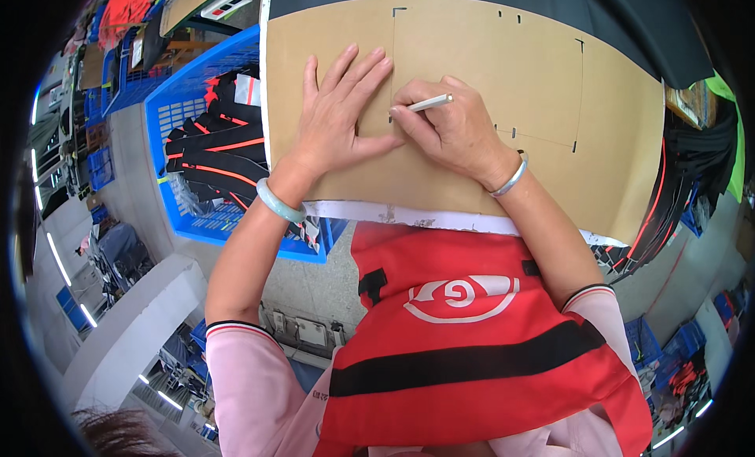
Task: Marking lines and points on a piece of material using a template and a pen.
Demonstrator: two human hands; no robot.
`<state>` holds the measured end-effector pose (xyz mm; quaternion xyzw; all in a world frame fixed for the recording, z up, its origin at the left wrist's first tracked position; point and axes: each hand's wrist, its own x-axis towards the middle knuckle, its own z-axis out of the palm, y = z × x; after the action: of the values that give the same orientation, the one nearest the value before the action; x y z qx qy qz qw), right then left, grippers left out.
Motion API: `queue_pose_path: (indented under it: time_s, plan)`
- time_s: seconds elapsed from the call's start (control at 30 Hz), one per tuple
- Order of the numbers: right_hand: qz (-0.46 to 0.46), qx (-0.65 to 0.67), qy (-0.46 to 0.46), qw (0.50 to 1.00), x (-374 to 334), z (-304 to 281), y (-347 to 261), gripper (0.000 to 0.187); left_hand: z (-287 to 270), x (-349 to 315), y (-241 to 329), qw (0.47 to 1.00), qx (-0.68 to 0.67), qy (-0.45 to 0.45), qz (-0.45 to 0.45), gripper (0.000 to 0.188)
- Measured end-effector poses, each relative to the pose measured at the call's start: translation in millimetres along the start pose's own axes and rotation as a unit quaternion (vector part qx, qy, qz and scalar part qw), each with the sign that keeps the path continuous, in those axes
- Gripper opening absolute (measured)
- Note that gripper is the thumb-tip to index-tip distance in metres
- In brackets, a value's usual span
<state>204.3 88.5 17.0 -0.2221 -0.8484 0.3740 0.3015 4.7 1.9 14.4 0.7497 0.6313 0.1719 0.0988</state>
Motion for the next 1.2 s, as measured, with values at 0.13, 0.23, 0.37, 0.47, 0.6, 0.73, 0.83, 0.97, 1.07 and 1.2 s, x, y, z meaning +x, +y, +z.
queue_pose_path:
  time_s: [0.13,0.23,0.37,0.47,0.6,0.73,0.83,0.97,1.07,1.2]
  plan:
    - [-0.042,-0.016,0.016,0.999,-3.9,3.7,0.5,0.009,2.4,-1.1,0.2,1.000,-0.001,0.013,0.007,0.091]
    - [-0.040,-0.006,-0.001,0.999,-9.4,4.3,-0.6,0.009,2.5,-1.9,0.8,1.000,0.006,0.016,0.009,0.089]
    - [0.117,0.167,0.026,0.979,-14.0,2.8,2.2,0.018,0.8,-1.5,0.2,1.000,0.007,0.022,0.020,0.088]
    - [0.170,0.303,0.086,0.934,-21.6,-3.6,8.6,0.027,1.3,0.9,0.9,0.999,-0.015,0.043,0.030,0.085]
    - [0.152,0.384,0.143,0.900,-45.6,-23.5,7.8,0.026,1.5,-3.1,1.1,0.996,-0.002,0.061,0.061,0.086]
    - [0.192,0.297,0.222,0.909,-98.3,-56.8,-7.2,0.025,-7.5,-19.5,60.4,0.993,0.016,-0.029,0.111,0.088]
    - [0.236,0.330,0.190,0.894,-142.9,-78.2,-27.7,0.026,4.4,-37.4,101.3,0.986,-0.041,-0.113,0.115,0.080]
    - [0.268,0.311,0.072,0.909,-162.5,-83.6,-59.0,0.019,11.4,-35.1,106.1,0.987,-0.042,-0.092,0.128,0.064]
    - [0.151,0.201,-0.001,0.968,-153.2,-86.0,-69.1,0.020,12.9,-30.5,109.9,0.984,-0.049,-0.054,0.161,0.050]
    - [0.002,0.056,-0.086,0.995,-148.2,-77.8,-70.9,0.018,5.7,-23.9,104.7,0.980,-0.035,-0.006,0.195,0.038]
